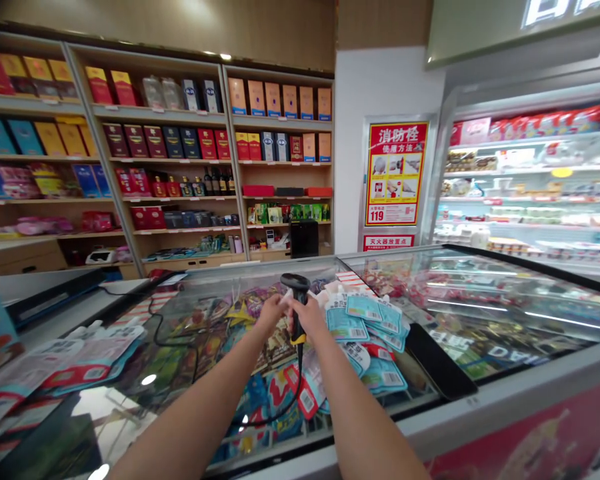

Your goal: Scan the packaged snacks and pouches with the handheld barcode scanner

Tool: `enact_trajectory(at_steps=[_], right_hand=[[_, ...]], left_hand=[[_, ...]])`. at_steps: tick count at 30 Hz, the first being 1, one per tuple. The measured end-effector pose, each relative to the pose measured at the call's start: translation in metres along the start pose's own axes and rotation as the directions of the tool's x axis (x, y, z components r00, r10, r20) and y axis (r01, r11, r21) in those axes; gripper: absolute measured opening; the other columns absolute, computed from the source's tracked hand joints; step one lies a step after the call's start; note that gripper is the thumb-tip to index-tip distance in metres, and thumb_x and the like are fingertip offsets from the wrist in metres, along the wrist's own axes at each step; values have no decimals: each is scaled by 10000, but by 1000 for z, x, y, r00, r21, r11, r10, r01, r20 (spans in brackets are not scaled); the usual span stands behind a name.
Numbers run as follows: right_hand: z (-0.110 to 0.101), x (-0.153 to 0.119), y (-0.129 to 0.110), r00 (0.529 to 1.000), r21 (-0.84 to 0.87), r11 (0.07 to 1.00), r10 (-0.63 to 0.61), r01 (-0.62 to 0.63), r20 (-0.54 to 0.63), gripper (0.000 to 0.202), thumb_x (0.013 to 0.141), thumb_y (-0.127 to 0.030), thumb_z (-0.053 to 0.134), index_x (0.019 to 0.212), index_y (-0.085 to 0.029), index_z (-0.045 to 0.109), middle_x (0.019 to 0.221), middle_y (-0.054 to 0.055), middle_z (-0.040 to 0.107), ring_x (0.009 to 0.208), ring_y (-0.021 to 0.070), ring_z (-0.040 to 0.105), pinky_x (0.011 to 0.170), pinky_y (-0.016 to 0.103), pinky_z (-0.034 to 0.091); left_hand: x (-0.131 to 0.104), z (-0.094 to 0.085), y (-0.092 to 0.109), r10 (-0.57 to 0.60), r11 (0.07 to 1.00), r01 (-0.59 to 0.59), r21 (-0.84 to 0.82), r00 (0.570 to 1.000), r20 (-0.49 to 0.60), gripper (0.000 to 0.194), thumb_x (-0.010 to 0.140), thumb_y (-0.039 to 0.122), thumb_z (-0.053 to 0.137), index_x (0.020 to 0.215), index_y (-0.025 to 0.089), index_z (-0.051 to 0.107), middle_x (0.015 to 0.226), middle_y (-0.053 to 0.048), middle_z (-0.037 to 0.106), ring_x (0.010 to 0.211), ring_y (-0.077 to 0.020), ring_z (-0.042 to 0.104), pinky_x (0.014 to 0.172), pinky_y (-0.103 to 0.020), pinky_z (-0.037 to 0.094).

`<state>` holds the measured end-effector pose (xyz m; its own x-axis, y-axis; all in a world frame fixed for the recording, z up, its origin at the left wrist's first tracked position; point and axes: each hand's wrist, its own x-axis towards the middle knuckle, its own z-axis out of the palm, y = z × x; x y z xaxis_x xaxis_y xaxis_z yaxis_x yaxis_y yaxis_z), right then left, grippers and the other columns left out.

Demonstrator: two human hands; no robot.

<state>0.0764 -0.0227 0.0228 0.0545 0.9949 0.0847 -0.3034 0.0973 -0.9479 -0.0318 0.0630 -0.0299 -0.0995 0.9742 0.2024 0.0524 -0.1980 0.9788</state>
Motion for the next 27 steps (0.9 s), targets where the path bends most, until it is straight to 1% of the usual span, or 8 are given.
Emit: enact_trajectory(at_steps=[2,4,7,11,13,15,21,27], right_hand=[[0,-2,0,1000,8,1000,17,-17,1,418,597,-437,770,801,-203,490,477,-74,525,356,96,473,347,228,430],[-1,-4,-1,999,7,999,43,-43,9,406,617,-422,762,826,-203,490,478,-80,525,364,97,474,349,230,437],[-2,-7,-2,994,-34,995,96,-94,54,371,653,-417,749,815,-197,498,488,-78,527,374,93,477,358,228,440],[-2,-10,0,974,-132,979,172,-153,149,360,665,-427,755,732,-192,491,488,-66,528,361,87,462,358,235,435],[-2,-11,2,966,-167,972,195,-167,170,364,661,-426,763,715,-193,489,492,-62,534,355,85,453,352,236,427],[-1,-11,4,964,-180,969,201,-170,175,357,665,-420,763,712,-193,492,496,-60,535,354,84,450,352,235,421],[-3,-10,8,959,-200,961,226,-190,174,323,701,-410,724,682,-185,493,482,-56,514,355,84,446,368,242,426],[-2,-13,6,956,-230,956,228,-183,184,324,716,-393,718,645,-182,483,486,-60,498,369,80,447,372,236,427]], left_hand=[[6,-16,3,-77,952,53,-301,995,-69,261,580,313,688,672,185,479,533,53,519,493,-114,511,547,-280,469],[11,-30,4,-143,860,25,-510,971,-193,331,542,337,714,714,186,475,565,53,534,509,-118,529,548,-291,479],[18,-43,3,-212,798,-48,-601,911,-353,370,517,338,735,732,180,478,588,45,545,519,-119,540,541,-288,474],[25,-49,4,-248,829,-86,-553,830,-500,309,554,312,719,707,168,492,588,41,540,508,-103,515,532,-273,458],[27,-51,4,-240,866,-95,-490,781,-576,272,570,286,709,704,165,506,599,34,548,527,-112,526,539,-270,456],[28,-54,3,-211,909,-87,-408,748,-629,251,578,270,709,699,165,516,609,27,557,554,-124,544,553,-269,459],[28,-59,-6,-72,987,-47,-155,730,-679,206,616,261,707,711,170,549,628,21,578,625,-146,580,637,-279,481],[27,-56,-8,-39,990,-59,-126,748,-663,190,631,269,687,709,172,543,638,12,578,606,-141,564,620,-270,464]])
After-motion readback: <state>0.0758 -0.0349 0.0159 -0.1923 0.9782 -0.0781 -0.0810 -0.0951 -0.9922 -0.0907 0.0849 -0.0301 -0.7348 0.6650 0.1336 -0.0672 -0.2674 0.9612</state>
